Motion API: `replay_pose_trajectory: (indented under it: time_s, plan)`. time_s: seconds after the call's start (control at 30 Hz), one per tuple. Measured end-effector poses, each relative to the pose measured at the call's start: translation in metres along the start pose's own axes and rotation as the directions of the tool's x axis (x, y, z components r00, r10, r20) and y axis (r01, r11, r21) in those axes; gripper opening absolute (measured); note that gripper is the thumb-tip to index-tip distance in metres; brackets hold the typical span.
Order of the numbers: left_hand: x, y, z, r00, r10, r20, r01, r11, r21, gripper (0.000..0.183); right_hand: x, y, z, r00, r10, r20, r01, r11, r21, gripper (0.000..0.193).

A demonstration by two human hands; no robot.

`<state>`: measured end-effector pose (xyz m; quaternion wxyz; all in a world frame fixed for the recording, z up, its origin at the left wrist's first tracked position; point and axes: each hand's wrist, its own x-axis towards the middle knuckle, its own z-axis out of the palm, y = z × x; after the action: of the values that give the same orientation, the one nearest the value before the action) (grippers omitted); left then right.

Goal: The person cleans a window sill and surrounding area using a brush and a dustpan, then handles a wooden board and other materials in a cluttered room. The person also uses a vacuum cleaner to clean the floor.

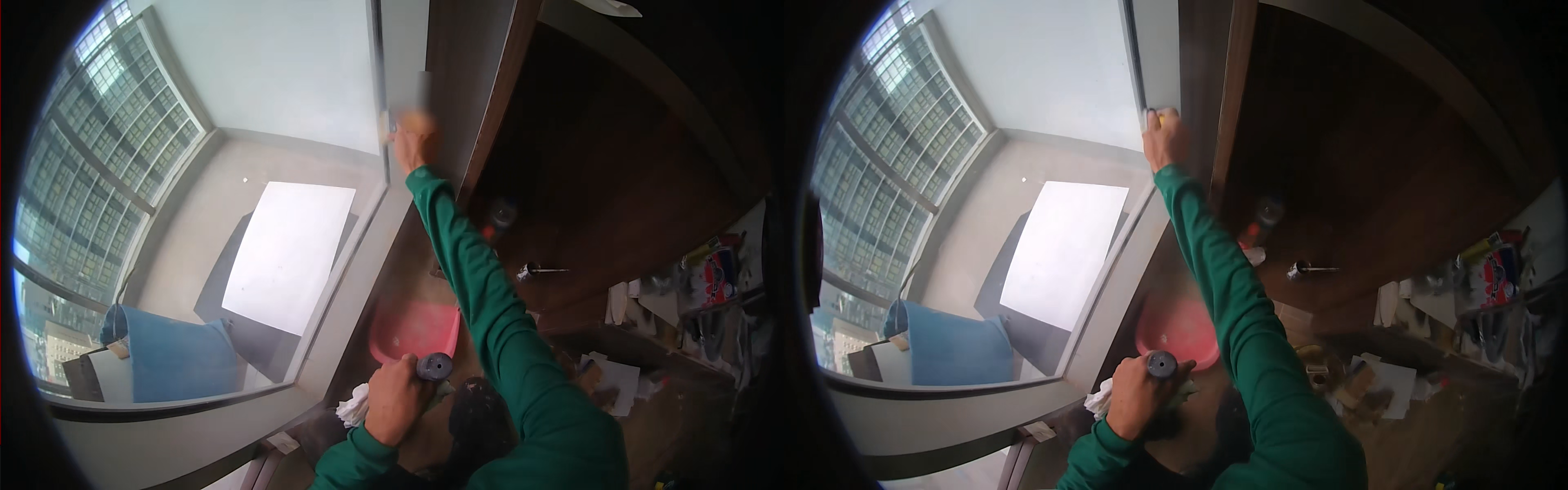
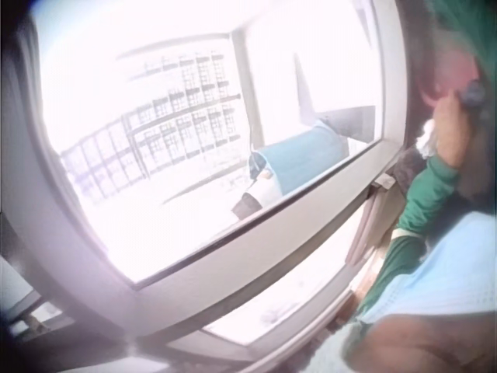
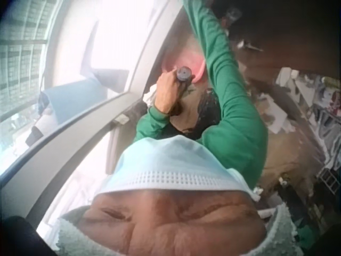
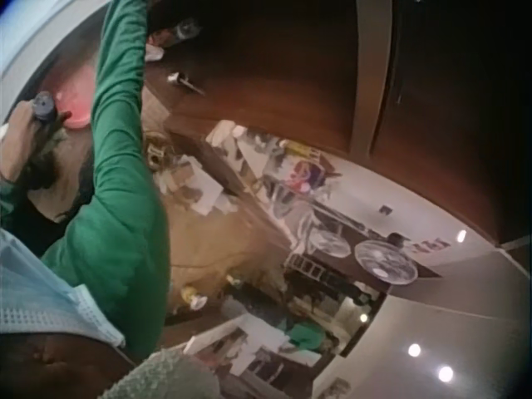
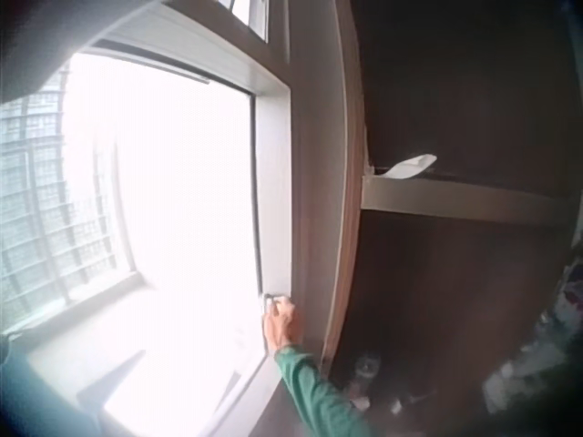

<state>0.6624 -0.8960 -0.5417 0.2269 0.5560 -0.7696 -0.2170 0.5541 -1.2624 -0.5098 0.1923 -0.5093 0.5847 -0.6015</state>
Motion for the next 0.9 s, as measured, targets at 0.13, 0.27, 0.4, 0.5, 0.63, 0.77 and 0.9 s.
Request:
replay_pose_trajectory:
  time_s: [0.13,0.27,0.4,0.5,0.63,0.77,0.9]
  plan:
    - [0.005,0.018,-0.01,0.999,-0.048,0.025,0.049,0.997,-0.052,0.031,0.017,-0.087,-0.048,0.954,-0.254,-0.157,0.295,0.888,0.352,0.027]
    - [0.005,0.015,0.0,0.999,-0.041,-0.004,0.041,0.994,-0.102,0.037,0.019,-0.046,-0.049,0.955,-0.277,-0.106,0.297,0.895,0.333,0.026]
    - [0.012,0.029,-0.015,0.996,-0.088,0.008,0.088,0.985,-0.147,0.04,-0.043,0.07,-0.047,0.989,-0.134,0.063,0.142,0.981,-0.133,0.019]
    - [0.021,0.042,-0.026,0.98,-0.132,0.15,0.16,0.968,-0.192,0.044,-0.024,0.091,-0.053,0.988,0.137,0.072,-0.132,0.989,-0.066,0.022]
    - [0.016,0.032,-0.037,0.962,-0.232,0.143,0.254,0.954,-0.158,0.047,0.038,-0.109,-0.047,0.986,-0.158,-0.059,0.168,0.957,0.235,0.022]
    - [0.022,0.026,-0.027,0.964,-0.21,0.164,0.242,0.948,-0.208,0.048,0.087,-0.275,-0.092,0.899,-0.391,-0.196,0.437,0.781,0.447,0.025]
    - [0.023,0.037,-0.027,0.979,-0.177,0.098,0.191,0.97,-0.153,0.049,0.075,-0.324,-0.109,0.785,-0.596,-0.172,0.61,0.691,0.389,0.021]
